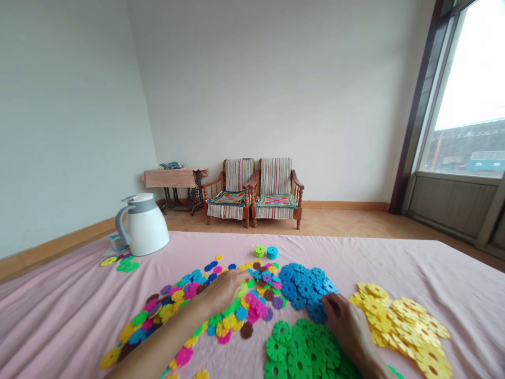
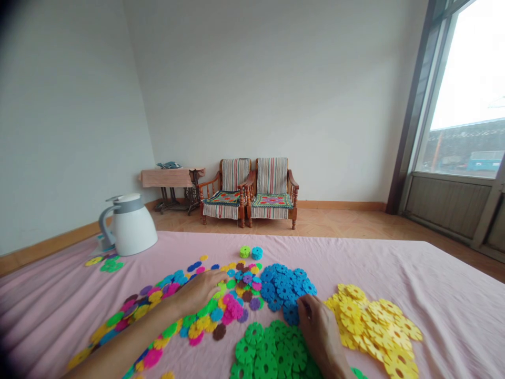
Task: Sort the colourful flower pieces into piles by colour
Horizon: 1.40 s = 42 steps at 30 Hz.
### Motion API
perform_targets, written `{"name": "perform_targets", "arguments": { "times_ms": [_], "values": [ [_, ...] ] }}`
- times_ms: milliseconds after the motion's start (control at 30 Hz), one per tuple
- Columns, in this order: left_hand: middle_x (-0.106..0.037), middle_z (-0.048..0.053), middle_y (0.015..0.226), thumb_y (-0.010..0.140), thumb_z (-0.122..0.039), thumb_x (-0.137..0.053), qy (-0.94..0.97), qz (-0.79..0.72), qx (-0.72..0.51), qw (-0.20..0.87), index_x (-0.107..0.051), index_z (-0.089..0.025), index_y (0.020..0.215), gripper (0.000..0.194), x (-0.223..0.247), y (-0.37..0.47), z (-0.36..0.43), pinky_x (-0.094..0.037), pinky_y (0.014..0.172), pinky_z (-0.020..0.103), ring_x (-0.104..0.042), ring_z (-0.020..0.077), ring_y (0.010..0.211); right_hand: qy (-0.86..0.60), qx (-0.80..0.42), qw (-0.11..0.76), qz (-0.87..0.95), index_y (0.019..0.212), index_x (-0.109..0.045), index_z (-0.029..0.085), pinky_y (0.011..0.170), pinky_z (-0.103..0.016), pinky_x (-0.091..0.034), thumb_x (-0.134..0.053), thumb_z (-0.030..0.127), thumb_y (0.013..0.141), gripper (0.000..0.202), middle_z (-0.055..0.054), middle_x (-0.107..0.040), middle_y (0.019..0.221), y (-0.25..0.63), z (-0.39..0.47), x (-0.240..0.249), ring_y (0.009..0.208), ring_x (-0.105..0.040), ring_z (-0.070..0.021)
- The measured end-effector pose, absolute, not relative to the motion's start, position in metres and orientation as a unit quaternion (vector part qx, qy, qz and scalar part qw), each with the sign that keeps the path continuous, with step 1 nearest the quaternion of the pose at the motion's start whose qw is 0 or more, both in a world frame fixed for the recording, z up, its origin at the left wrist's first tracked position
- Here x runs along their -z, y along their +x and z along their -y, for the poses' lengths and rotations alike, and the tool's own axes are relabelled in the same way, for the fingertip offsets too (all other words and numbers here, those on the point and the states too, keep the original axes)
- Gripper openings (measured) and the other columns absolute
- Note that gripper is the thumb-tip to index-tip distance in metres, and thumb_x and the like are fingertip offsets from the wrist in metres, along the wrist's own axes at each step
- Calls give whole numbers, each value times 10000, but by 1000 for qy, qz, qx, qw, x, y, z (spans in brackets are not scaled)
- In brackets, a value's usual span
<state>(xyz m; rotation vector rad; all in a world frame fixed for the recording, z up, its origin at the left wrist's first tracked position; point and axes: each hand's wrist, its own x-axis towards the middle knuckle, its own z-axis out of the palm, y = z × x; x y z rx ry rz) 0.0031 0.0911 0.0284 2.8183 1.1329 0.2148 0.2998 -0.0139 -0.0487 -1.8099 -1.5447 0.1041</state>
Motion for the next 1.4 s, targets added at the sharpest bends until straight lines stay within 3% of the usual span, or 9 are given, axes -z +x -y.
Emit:
{"name": "perform_targets", "arguments": {
  "times_ms": [133,367,500,667,933,1167,1400],
  "values": [
    [-594,24,857,742,-42,-443,920,-380,-82,60,-564,-195,820,210,-21,-1,-98,-408,753,247,-552,170,853,-705,-45,365,606,711,-599,203,538,-237,-369,-328,401,850,363,-4,-609,599,299,14,49,538,-561,-139],
    [-559,64,992,810,-188,-511,936,-348,-56,21,-557,-196,947,145,-19,-4,-94,-418,802,281,-536,204,936,-696,-40,373,611,697,-595,198,529,-233,-374,-338,408,844,363,-15,-623,610,300,14,49,547,-571,-143],
    [-547,70,1012,802,-231,-545,929,-369,-34,-3,-537,-208,1029,228,-19,-4,-94,-427,789,288,-540,217,943,-694,-39,379,611,686,-598,198,524,-232,-374,-343,410,841,365,-9,-617,591,300,13,50,532,-564,-138],
    [-558,64,948,801,-318,-552,914,-403,-32,-31,-549,-199,940,183,-17,-4,-98,-434,729,292,-553,229,884,-698,-40,380,606,680,-595,202,527,-227,-376,-357,408,835,351,7,-608,578,300,13,49,522,-558,-129],
    [-581,90,980,766,-275,-548,896,-443,-42,-14,-556,-190,961,213,-13,-2,-100,-417,818,340,-541,258,958,-699,-45,372,610,677,-580,208,533,-226,-377,-349,402,841,343,5,-612,597,299,14,49,536,-558,-132],
    [-618,57,977,652,-189,-627,886,-450,-112,31,-568,-196,942,296,-21,11,-119,-417,833,297,-562,227,956,-704,-36,375,602,692,-605,211,529,-229,-380,-350,410,838,355,1,-619,596,298,14,47,529,-562,-137],
    [-609,43,997,640,-269,-700,844,-481,-221,86,-590,-177,939,331,-23,48,-175,-442,763,248,-579,170,877,-687,-37,392,611,667,-607,219,476,-214,-392,-354,441,827,373,-12,-630,589,302,10,54,507,-574,-141]
  ]
}}
